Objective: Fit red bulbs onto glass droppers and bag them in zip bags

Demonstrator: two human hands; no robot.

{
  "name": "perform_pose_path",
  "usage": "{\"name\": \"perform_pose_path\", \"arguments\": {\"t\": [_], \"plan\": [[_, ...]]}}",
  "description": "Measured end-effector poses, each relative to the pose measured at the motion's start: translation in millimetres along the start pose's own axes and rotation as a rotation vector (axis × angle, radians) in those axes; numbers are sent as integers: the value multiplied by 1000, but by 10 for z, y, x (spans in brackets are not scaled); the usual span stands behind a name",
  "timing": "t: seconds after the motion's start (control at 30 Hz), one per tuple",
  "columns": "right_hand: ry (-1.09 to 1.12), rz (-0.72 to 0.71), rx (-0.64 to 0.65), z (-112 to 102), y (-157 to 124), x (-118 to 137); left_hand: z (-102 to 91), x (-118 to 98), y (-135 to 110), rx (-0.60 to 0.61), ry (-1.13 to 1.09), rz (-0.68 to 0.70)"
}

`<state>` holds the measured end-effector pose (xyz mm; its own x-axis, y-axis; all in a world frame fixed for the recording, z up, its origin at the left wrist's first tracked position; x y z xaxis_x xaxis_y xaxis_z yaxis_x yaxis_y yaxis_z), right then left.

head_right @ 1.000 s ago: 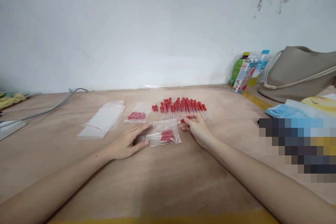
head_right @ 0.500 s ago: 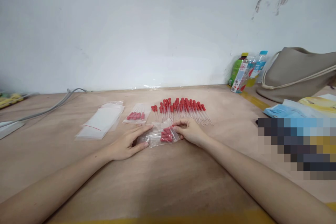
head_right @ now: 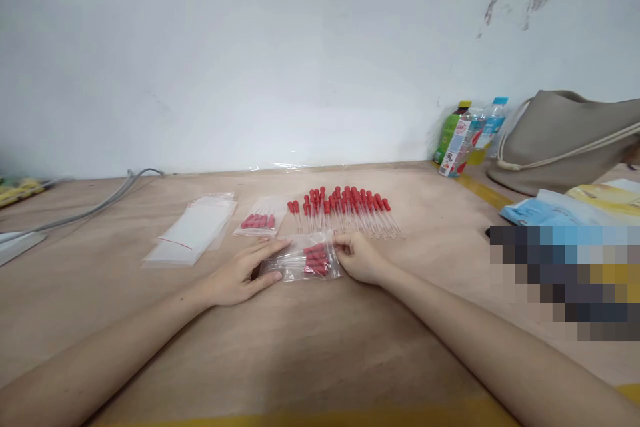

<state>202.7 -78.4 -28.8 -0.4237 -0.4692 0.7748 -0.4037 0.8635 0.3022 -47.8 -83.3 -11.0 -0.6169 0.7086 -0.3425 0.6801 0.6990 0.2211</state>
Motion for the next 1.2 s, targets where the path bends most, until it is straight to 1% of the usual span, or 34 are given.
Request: {"name": "perform_pose_path", "arguments": {"t": [0.07,0.13,0.2,0.23,0.27,0.33,0.4,0.5,0.6,0.7,0.8,0.9,0.97,1.03,1.1,1.13,1.17,1.2], "plan": [[-8,54,-23,-71,22,1,0,-2,4,10,7,-7],[-89,125,-146,-191,68,-12,2,-1,7,28,8,1],[-282,163,-312,-338,146,-28,5,2,8,42,3,12],[-393,172,-371,-408,199,-36,6,5,8,43,0,14],[-493,192,-403,-468,259,-48,7,8,7,43,-3,16],[-624,255,-402,-552,397,-77,6,11,7,36,-11,20],[-696,344,-357,-585,536,-113,3,10,7,30,-16,27],[-737,459,-294,-571,700,-166,-2,3,5,34,-12,23],[-742,521,-290,-548,795,-212,-6,-2,4,43,-5,12],[-727,531,-300,-549,835,-217,-7,-1,6,38,-10,18],[-700,510,-304,-576,834,-157,-6,5,9,41,-17,13],[-659,470,-301,-601,777,-89,-6,7,8,45,-21,12],[-595,427,-329,-589,695,-84,-7,3,6,44,-21,15],[-443,344,-420,-541,571,-117,-9,-4,5,41,-16,14],[-220,222,-524,-463,415,-167,-14,-13,4,36,-13,14],[-123,171,-537,-416,334,-191,-16,-17,5,33,-14,14],[-40,151,-539,-371,257,-213,-19,-20,6,31,-15,17],[43,168,-542,-330,187,-232,-21,-22,8,30,-16,19]]}}
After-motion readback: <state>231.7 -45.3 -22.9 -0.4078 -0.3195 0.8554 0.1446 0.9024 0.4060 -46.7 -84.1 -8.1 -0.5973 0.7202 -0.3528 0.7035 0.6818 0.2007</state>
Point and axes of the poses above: each hand's wrist, its own y-axis towards the middle knuckle, its own z-axis out of the palm, x = y × z, the point moved 1 cm from there along y, towards the middle knuckle, and after that the axes turned 3 degrees about -z, right-handed, at the moved point
